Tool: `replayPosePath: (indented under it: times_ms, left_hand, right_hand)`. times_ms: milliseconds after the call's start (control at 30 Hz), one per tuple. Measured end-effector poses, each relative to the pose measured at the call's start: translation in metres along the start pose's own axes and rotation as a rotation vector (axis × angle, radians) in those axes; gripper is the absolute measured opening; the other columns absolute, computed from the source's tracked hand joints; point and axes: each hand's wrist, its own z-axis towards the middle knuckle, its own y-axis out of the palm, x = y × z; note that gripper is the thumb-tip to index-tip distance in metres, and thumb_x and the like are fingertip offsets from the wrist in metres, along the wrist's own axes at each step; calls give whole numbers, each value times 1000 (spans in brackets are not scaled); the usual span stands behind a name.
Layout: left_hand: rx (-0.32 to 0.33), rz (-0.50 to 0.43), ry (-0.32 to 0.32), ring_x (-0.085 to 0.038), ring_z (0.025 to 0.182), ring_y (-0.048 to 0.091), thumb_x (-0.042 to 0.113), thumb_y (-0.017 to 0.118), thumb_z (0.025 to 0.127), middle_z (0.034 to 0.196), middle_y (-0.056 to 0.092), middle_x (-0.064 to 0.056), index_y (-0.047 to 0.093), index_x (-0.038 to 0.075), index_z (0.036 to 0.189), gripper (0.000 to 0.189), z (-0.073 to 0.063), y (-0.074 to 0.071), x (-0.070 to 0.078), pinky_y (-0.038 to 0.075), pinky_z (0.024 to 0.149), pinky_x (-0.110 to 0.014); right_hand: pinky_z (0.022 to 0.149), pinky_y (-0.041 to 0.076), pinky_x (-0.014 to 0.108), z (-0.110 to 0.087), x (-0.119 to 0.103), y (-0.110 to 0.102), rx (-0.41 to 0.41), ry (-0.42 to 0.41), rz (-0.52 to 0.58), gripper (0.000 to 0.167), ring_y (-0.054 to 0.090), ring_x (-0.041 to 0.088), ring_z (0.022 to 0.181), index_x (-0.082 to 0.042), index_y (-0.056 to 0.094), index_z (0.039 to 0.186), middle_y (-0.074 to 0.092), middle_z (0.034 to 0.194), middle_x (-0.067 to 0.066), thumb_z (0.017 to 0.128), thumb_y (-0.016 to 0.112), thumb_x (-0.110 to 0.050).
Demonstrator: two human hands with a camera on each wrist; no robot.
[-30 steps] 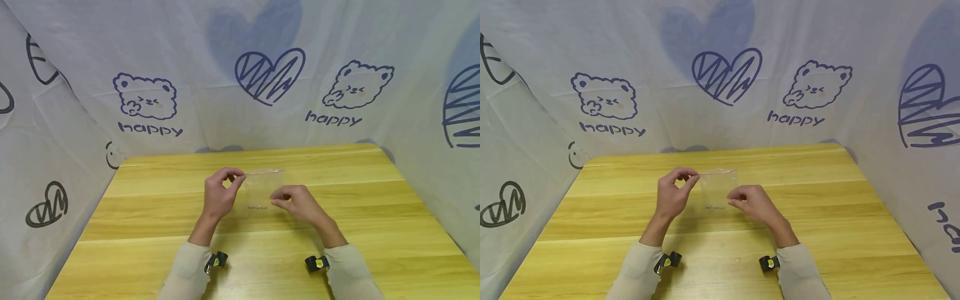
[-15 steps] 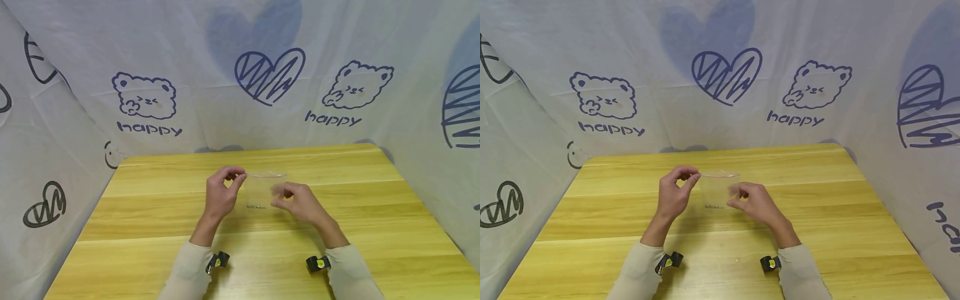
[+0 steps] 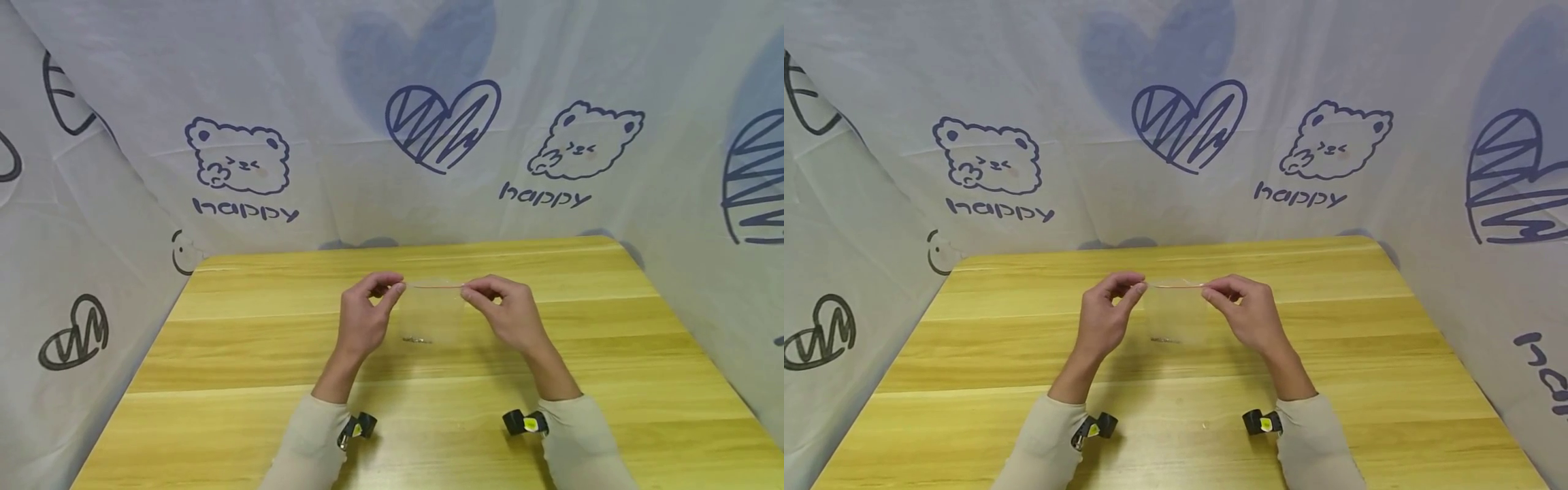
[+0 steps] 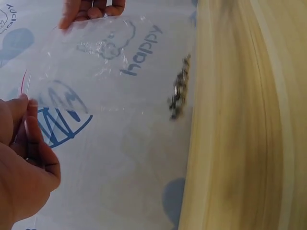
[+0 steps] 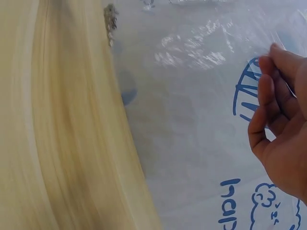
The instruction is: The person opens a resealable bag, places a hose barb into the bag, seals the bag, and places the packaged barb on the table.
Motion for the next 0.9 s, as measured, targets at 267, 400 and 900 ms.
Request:
replayPosePath:
  times_ms: [267,400,900]
  left_hand:
    - [-70,36,-75,-14,79,58,20,66,92,91,72,-7,72,7,97,15,-1,2,-1,49,72,-30]
    - [-76,80,-43,-15,79,57,19,63,94,89,70,-6,70,7,96,14,-2,3,-1,48,69,-29]
    - [-70,158,25,-13,74,55,18,63,94,85,70,-6,70,6,93,14,-5,7,-4,45,66,-22]
  right_hand:
    - [67,48,23,-1,-1,-1,6,53,53,12,57,6,72,-11,74,99,71,84,3,90,68,-18]
    - [68,48,22,-2,-14,-3,4,56,35,12,55,4,72,-7,73,99,70,84,6,90,68,-12]
    - [66,45,18,-3,0,-1,62,17,53,6,54,5,69,-9,73,93,70,80,3,88,70,-8]
